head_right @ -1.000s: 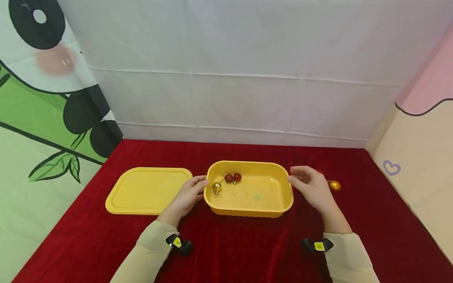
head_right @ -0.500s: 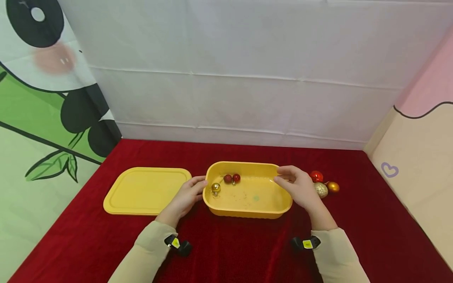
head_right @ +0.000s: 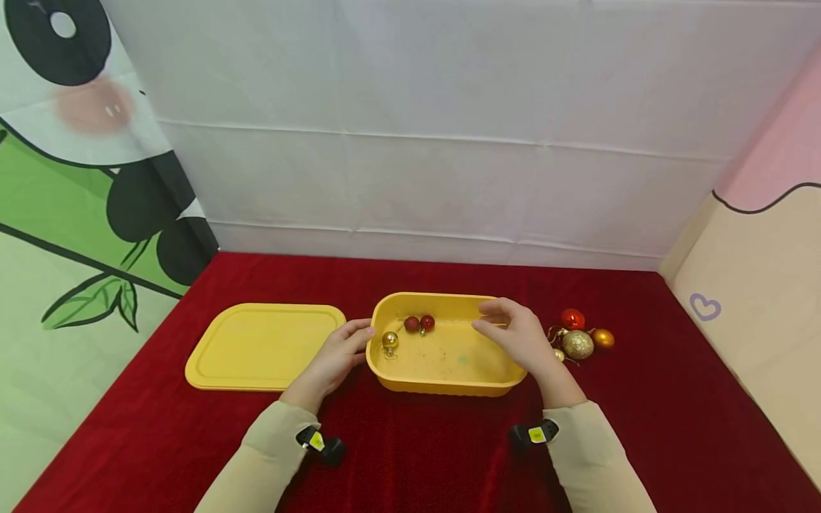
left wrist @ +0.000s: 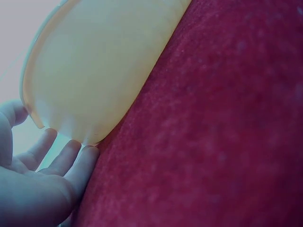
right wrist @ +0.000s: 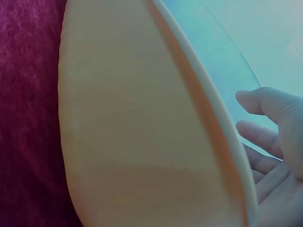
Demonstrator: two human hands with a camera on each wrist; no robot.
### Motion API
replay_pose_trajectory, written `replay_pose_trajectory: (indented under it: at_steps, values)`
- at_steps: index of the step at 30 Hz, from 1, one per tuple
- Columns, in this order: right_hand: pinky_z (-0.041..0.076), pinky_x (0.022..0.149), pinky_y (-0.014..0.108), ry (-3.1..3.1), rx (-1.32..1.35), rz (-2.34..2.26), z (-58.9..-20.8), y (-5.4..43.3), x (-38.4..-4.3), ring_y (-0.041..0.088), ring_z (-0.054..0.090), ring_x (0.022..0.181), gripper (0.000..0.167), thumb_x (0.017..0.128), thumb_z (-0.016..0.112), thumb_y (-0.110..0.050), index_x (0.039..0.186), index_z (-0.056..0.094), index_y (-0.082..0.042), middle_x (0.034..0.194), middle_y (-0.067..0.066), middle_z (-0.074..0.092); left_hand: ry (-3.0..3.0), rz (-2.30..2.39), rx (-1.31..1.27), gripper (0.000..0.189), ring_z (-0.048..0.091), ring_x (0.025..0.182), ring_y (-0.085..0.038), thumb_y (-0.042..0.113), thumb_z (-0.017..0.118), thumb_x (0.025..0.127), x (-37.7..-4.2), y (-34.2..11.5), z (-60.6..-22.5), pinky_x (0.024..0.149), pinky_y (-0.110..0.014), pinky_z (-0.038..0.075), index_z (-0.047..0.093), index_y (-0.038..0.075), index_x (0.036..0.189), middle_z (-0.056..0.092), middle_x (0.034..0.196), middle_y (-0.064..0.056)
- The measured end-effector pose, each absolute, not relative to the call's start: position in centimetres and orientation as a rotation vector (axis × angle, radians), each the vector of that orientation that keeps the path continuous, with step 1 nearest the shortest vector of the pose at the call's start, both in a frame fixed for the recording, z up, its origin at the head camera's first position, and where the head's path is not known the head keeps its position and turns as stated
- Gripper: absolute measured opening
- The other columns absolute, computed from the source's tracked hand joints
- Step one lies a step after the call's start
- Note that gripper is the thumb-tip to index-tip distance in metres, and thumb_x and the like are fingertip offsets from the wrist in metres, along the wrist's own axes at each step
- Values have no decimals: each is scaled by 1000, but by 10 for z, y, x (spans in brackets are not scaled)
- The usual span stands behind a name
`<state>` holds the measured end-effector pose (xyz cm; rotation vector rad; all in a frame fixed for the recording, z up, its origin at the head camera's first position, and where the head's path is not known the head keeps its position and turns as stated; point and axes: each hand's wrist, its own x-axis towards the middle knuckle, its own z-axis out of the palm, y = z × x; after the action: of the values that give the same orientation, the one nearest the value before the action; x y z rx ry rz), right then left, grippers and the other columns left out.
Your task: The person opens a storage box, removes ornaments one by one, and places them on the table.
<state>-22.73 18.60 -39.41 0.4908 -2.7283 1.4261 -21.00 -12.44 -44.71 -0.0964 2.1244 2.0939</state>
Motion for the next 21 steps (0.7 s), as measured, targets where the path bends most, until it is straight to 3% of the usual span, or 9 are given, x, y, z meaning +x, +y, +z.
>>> replay_pose_trajectory:
  at_steps: [7, 21]
  values:
    - [52, 88, 44, -2738, 544, 1436, -394, 171, -231, 31, 63, 104, 40, 88, 67, -27, 117, 61, 0, 116, 20, 64, 2133, 2104, -105, 41, 58, 109, -24, 24, 54, 96, -209, -123, -446, 91, -38, 51, 51, 2, 130, 54, 128, -18]
    - [54, 84, 40, -2728, 663, 1452, -392, 147, -237, 31, 64, 101, 38, 87, 68, -20, 116, 61, 4, 113, 22, 65, 2116, 2111, -101, 42, 57, 111, -24, 26, 53, 97, -208, -120, -444, 93, -38, 50, 49, 2, 132, 53, 130, -18]
